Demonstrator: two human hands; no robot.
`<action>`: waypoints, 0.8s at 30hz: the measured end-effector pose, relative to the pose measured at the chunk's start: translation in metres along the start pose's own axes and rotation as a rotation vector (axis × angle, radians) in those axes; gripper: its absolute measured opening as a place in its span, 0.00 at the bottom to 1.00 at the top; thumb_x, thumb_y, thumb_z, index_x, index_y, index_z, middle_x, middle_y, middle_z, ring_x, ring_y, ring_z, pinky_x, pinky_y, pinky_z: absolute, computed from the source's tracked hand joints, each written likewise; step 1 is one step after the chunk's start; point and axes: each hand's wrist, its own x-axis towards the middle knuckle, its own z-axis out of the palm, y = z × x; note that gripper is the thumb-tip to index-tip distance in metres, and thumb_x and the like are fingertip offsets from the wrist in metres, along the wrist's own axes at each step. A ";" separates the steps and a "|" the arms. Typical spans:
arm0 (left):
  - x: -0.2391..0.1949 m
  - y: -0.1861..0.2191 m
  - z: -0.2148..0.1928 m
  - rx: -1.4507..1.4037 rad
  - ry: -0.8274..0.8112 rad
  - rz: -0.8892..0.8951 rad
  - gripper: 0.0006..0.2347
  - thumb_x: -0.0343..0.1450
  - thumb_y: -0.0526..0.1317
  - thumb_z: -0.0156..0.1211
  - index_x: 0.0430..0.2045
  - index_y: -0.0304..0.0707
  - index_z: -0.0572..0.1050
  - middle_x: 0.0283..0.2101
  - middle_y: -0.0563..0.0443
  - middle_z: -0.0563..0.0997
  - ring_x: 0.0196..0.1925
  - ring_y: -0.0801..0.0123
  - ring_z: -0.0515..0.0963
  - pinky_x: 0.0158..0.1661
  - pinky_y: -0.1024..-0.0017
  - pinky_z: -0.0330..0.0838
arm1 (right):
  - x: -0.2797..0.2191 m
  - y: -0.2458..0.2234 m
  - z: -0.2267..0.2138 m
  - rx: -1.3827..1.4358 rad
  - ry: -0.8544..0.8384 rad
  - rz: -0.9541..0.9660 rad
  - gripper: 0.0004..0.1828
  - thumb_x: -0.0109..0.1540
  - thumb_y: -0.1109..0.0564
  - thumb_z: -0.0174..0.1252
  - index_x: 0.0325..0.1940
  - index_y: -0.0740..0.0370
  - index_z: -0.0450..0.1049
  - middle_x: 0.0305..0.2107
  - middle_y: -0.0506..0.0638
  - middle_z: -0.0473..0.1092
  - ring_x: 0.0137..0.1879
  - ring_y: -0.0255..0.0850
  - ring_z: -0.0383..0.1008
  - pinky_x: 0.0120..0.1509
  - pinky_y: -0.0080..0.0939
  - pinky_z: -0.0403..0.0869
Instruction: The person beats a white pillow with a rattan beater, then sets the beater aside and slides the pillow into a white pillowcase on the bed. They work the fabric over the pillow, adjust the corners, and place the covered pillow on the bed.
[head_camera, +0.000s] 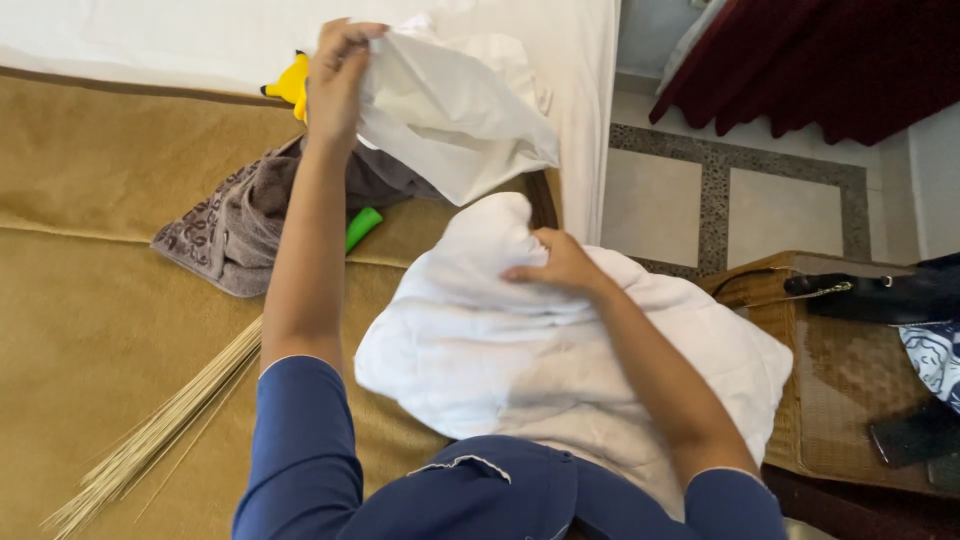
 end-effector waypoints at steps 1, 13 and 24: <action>-0.003 0.006 0.015 -0.003 -0.002 0.004 0.11 0.75 0.26 0.51 0.46 0.34 0.80 0.51 0.55 0.74 0.55 0.71 0.75 0.59 0.73 0.70 | -0.007 -0.014 0.003 -0.003 0.004 -0.001 0.28 0.48 0.44 0.78 0.44 0.63 0.81 0.39 0.52 0.81 0.45 0.39 0.80 0.53 0.38 0.76; -0.112 0.122 0.076 0.513 -0.602 0.305 0.19 0.62 0.19 0.55 0.42 0.38 0.82 0.47 0.42 0.82 0.50 0.49 0.84 0.50 0.63 0.77 | 0.021 -0.017 0.017 0.297 0.116 -0.271 0.38 0.55 0.55 0.74 0.66 0.64 0.67 0.53 0.50 0.74 0.60 0.37 0.73 0.66 0.38 0.70; -0.186 0.141 0.010 0.740 -0.291 0.056 0.13 0.64 0.32 0.74 0.38 0.36 0.77 0.39 0.45 0.79 0.41 0.59 0.80 0.43 0.66 0.74 | 0.047 0.073 0.035 0.488 0.293 -0.031 0.34 0.56 0.60 0.72 0.64 0.67 0.70 0.55 0.55 0.74 0.59 0.42 0.74 0.63 0.42 0.74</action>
